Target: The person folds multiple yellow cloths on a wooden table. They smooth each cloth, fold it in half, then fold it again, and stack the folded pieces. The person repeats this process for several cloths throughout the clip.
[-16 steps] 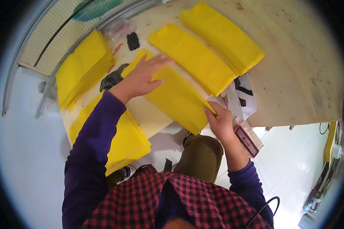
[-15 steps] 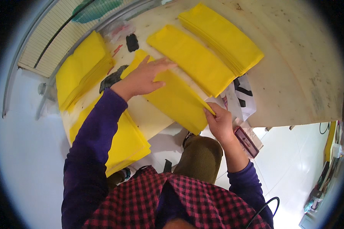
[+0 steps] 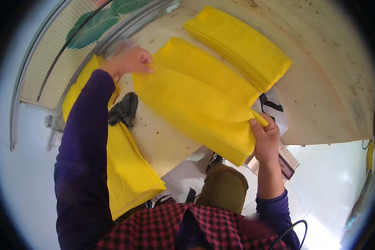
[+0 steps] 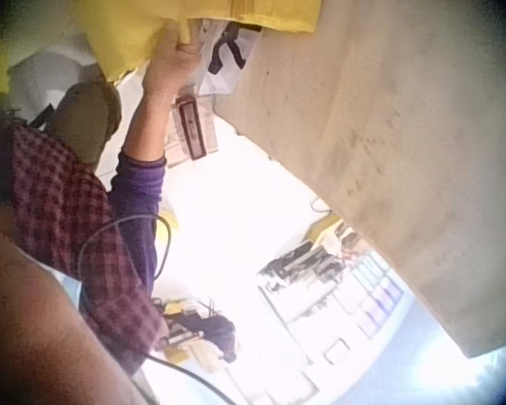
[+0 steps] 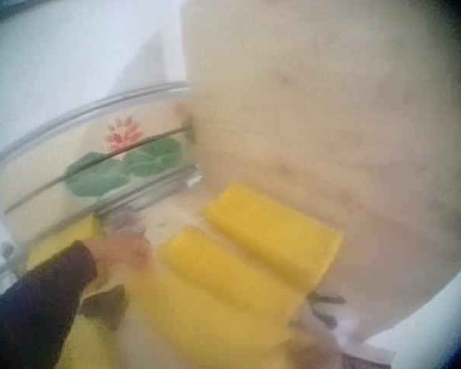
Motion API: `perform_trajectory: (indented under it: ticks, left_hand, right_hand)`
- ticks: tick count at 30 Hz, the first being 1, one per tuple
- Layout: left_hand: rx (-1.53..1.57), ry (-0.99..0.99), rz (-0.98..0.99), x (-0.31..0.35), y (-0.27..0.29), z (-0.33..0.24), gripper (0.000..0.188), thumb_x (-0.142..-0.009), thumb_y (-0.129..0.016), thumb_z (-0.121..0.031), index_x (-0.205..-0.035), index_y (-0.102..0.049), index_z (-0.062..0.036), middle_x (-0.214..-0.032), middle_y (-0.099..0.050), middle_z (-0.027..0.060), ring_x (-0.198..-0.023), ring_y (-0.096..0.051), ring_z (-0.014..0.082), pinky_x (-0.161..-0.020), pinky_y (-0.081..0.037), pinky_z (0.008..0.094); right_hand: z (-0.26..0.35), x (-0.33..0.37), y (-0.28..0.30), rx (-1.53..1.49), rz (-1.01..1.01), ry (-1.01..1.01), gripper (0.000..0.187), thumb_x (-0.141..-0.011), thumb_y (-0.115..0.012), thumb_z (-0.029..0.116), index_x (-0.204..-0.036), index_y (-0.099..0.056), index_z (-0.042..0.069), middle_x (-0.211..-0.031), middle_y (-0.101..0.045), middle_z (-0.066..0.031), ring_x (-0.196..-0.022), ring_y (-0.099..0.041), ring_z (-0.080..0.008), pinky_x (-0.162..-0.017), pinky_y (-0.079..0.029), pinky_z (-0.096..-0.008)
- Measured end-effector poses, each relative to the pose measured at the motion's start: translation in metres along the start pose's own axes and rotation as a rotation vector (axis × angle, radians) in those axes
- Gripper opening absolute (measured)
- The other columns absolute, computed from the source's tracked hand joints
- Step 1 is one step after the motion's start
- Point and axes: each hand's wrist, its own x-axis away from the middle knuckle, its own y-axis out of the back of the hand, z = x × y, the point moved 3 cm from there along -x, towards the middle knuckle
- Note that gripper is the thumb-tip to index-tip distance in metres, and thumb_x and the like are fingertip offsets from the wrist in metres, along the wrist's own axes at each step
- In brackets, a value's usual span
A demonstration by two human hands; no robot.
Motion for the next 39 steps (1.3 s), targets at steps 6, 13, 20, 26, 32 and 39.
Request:
perform_trajectory:
  ticks: [6,13,20,26,32,39]
  left_hand:
    - [0.469,0.025,-0.031,-0.074,0.047,-0.005,0.021,-0.083,-0.072,-0.022,-0.094,-0.061,-0.0073,-0.084,-0.063,-0.0010,-0.075,-0.060,0.0099,-0.068,-0.048,0.0249]
    - [0.743,0.175,-0.158,-0.161,0.018,0.022,0.028,-0.083,-0.072,-0.016,-0.105,-0.060,-0.0039,-0.095,-0.064,0.0037,-0.087,-0.062,0.0141,-0.077,-0.049,0.0263]
    - [0.823,0.277,-0.186,-0.184,-0.021,0.068,0.035,-0.082,-0.071,-0.013,-0.113,-0.057,-0.0022,-0.100,-0.065,0.0071,-0.092,-0.063,0.0165,-0.078,-0.054,0.0293]
    - [0.806,0.272,-0.241,-0.177,-0.028,0.077,0.033,-0.079,-0.074,-0.011,-0.107,-0.061,0.0002,-0.102,-0.064,0.0092,-0.092,-0.063,0.0187,-0.082,-0.051,0.0286]
    - [0.738,0.204,-0.330,-0.175,-0.034,0.083,0.035,-0.079,-0.074,-0.014,-0.110,-0.062,-0.0026,-0.101,-0.063,0.0081,-0.094,-0.060,0.0182,-0.081,-0.048,0.0283]
    - [0.653,0.144,-0.408,-0.180,-0.032,0.085,0.040,-0.077,-0.076,-0.018,-0.113,-0.062,-0.0052,-0.104,-0.061,0.0100,-0.098,-0.058,0.0191,-0.083,-0.046,0.0301]
  right_hand:
    - [-0.003,-0.037,0.008,-0.320,-0.036,-0.017,0.021,-0.095,-0.054,0.008,-0.112,-0.057,-0.005,-0.101,-0.066,-0.0107,-0.086,-0.065,-0.0150,-0.077,-0.053,-0.0263]
    - [-0.024,-0.077,0.006,-0.296,-0.100,-0.031,0.032,-0.095,-0.050,0.007,-0.126,-0.047,-0.003,-0.110,-0.063,-0.0121,-0.091,-0.065,-0.0176,-0.077,-0.055,-0.0301]
    - [-0.028,-0.082,0.014,0.048,-0.141,-0.064,0.038,-0.094,-0.051,0.009,-0.131,-0.042,0.002,-0.097,-0.066,-0.0121,-0.084,-0.066,-0.0170,-0.068,-0.057,-0.0302]
    - [-0.035,-0.080,0.012,0.041,-0.195,-0.024,0.043,-0.093,-0.052,0.005,-0.133,-0.037,0.003,-0.089,-0.067,-0.0101,-0.077,-0.066,-0.0151,-0.062,-0.055,-0.0271]
    - [-0.043,-0.076,0.013,0.061,-0.207,0.068,0.048,-0.089,-0.055,-0.002,-0.133,-0.039,0.008,-0.079,-0.065,-0.0069,-0.067,-0.061,-0.0099,-0.056,-0.049,-0.0223]
    - [-0.047,-0.076,0.012,0.126,-0.221,0.093,0.033,-0.088,-0.056,-0.004,-0.119,-0.051,0.005,-0.077,-0.061,-0.0032,-0.065,-0.057,-0.0075,-0.058,-0.049,-0.0215]
